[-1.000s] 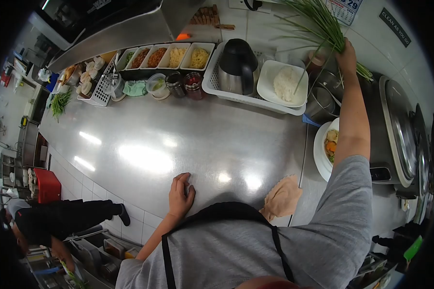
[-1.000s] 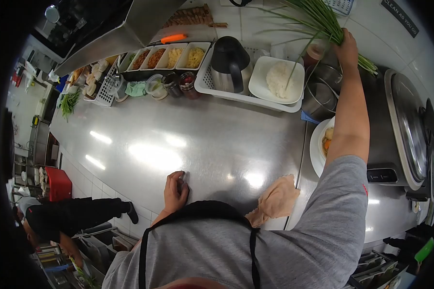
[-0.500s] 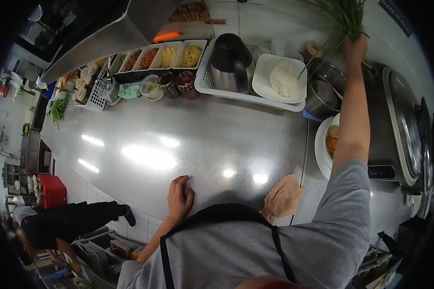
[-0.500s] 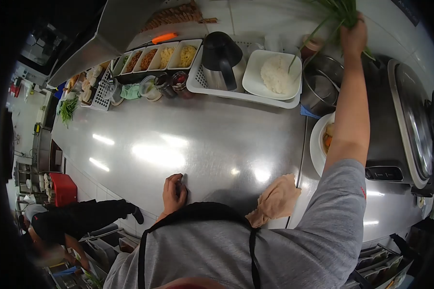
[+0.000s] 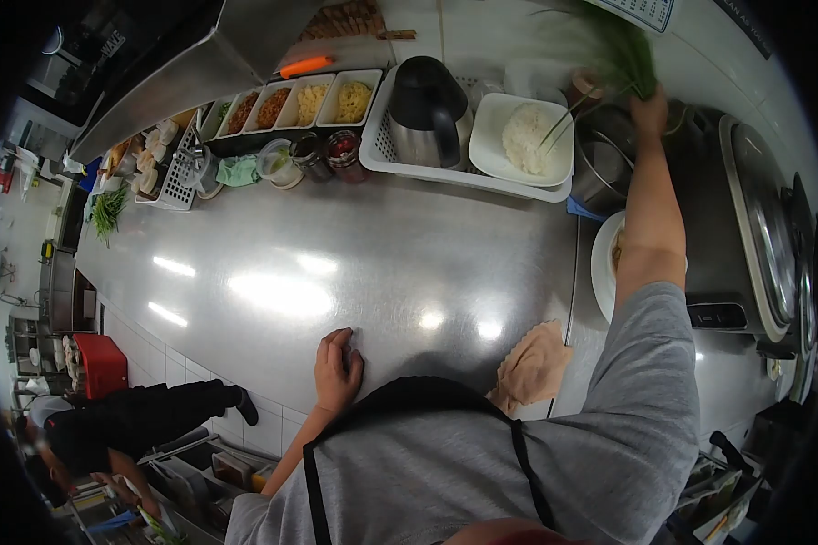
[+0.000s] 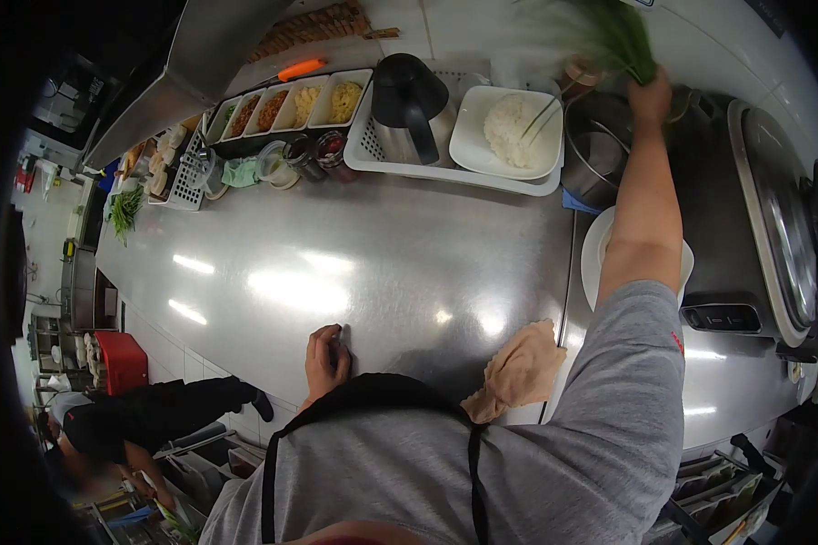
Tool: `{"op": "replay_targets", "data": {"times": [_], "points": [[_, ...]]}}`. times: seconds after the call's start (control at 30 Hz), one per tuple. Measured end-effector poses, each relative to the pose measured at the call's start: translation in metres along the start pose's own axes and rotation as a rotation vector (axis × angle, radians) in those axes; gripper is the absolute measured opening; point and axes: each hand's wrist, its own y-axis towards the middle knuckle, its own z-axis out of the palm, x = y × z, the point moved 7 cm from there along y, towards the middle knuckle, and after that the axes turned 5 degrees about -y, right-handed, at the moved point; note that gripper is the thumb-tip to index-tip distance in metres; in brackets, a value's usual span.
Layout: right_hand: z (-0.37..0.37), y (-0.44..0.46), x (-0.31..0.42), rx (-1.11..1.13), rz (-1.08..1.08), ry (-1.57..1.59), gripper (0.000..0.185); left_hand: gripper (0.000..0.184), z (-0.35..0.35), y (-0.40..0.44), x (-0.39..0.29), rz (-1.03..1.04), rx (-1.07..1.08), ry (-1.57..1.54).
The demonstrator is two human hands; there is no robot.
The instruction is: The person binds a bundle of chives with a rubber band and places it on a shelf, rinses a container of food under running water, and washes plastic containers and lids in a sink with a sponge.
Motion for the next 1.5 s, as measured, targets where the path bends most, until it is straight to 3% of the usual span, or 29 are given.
{"op": "replay_targets", "data": {"times": [0.07, 0.2, 0.27, 0.3, 0.37, 0.5, 0.57, 0.7, 0.83, 0.93, 1.1, 1.2, 1.23, 1.3, 1.37, 1.47, 1.5], "points": [[0.065, 0.002, -0.062, 0.326, 0.348, 0.271, 0.066, 0.036, -0.001, 0.000, -0.002, 0.000, 0.001, -0.002], [0.078, 0.013, -0.069, 0.409, 0.354, 0.560, 0.080, 0.036, 0.000, 0.002, -0.004, -0.001, -0.003, 0.006], [0.074, 0.029, -0.056, 0.471, 0.109, -0.063, 0.085, 0.035, 0.001, 0.001, -0.002, -0.005, 0.000, 0.006], [0.055, 0.028, -0.042, 0.471, 0.111, -0.063, 0.085, 0.035, 0.001, 0.001, -0.002, -0.011, -0.003, 0.008], [-0.031, 0.025, 0.017, 0.142, 0.111, -0.160, 0.080, 0.035, 0.000, 0.001, -0.003, 0.002, -0.011, 0.009], [-0.045, 0.037, 0.055, 0.153, 0.004, 0.014, 0.072, 0.035, 0.000, 0.002, -0.005, 0.000, -0.012, 0.010], [-0.027, 0.041, 0.073, 0.174, -0.206, 0.087, 0.071, 0.035, 0.000, 0.002, -0.006, 0.007, -0.013, 0.016], [-0.036, 0.021, 0.104, 0.130, -0.377, 0.228, 0.061, 0.035, -0.001, 0.002, -0.006, 0.023, -0.017, 0.023], [-0.041, 0.018, 0.108, 0.092, -0.410, 0.327, 0.056, 0.035, -0.001, 0.002, -0.004, -0.010, -0.002, 0.004], [-0.044, 0.020, 0.099, -0.094, -0.314, 0.305, 0.054, 0.035, 0.000, 0.002, -0.007, 0.015, -0.002, 0.030], [-0.019, 0.013, 0.115, 0.283, -0.269, 0.193, 0.058, 0.035, -0.001, 0.002, -0.002, -0.020, -0.003, 0.008], [-0.035, 0.018, 0.112, 0.264, -0.397, 0.192, 0.066, 0.035, -0.005, 0.003, -0.007, -0.006, -0.014, 0.008], [-0.052, 0.014, 0.115, 0.229, -0.460, 0.223, 0.069, 0.035, -0.009, 0.001, -0.005, -0.027, -0.037, 0.009], [-0.100, -0.002, 0.130, 0.300, -0.390, 0.241, 0.066, 0.035, -0.009, 0.003, -0.007, 0.004, -0.019, -0.010], [-0.166, -0.037, 0.157, 0.377, -0.430, 0.542, 0.060, 0.036, -0.011, 0.003, -0.006, -0.013, -0.037, -0.029], [-0.245, -0.114, 0.172, 0.710, -0.222, 0.873, 0.056, 0.037, -0.016, 0.000, -0.004, -0.030, -0.044, -0.055], [-0.260, -0.144, 0.173, 0.832, -0.247, 0.933, 0.051, 0.038, -0.016, -0.001, -0.003, -0.013, -0.037, -0.062]]}}
